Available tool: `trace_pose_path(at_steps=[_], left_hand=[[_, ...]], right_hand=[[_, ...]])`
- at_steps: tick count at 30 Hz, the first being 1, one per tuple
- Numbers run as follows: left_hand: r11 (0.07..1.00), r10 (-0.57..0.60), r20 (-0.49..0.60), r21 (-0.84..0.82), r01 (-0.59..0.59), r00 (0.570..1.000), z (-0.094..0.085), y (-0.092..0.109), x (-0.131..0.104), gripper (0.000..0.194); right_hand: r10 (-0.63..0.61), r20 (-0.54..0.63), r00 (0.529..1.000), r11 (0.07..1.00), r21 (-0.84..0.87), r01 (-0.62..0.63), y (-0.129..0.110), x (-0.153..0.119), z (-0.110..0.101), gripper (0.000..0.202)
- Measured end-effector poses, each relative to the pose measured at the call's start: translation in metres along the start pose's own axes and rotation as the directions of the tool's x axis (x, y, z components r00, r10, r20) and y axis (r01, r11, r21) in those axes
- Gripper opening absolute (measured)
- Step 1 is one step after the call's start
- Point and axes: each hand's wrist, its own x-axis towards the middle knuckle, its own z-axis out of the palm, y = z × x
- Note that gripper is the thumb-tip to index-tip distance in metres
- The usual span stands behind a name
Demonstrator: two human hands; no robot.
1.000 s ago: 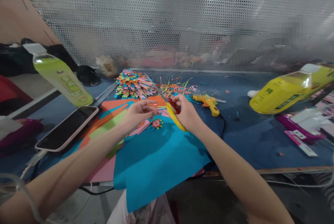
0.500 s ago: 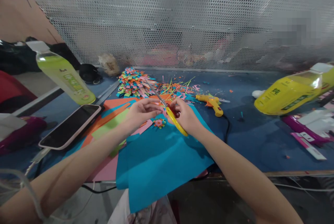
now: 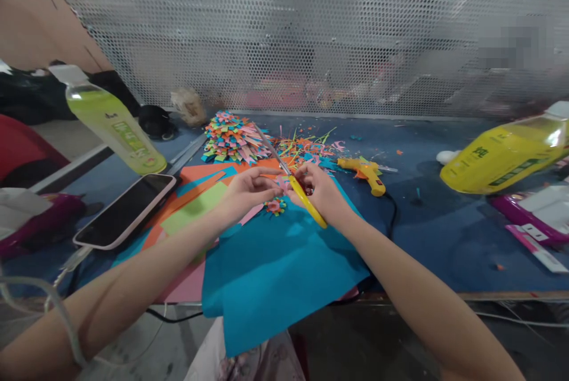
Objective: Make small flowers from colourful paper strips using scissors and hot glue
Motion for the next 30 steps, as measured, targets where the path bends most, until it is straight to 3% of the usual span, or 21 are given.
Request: trace_pose_path(at_steps=[7,12,20,30], left_hand=[[0.972,0.156,-0.243,-0.134,-0.193,0.957,-0.01,0.011,0.006,0.035],[0.943,0.198,-0.364,-0.182,-0.278,0.91,-0.017,0.021,0.01,0.038],[0.931,0.226,-0.4,-0.18,-0.318,0.888,-0.018,0.023,0.011,0.047],[0.943,0.259,-0.336,-0.115,-0.313,0.905,-0.019,0.019,0.011,0.051]], right_hand=[[-0.105,0.079,0.991,0.977,-0.179,0.118,-0.004,-0.004,-0.003,0.029],[-0.064,0.147,0.987,0.963,-0.251,0.099,-0.008,-0.007,-0.005,0.025],[-0.049,0.228,0.973,0.953,-0.28,0.114,-0.012,-0.009,-0.009,0.022],[-0.025,0.198,0.98,0.948,-0.306,0.086,-0.009,-0.008,-0.007,0.023]])
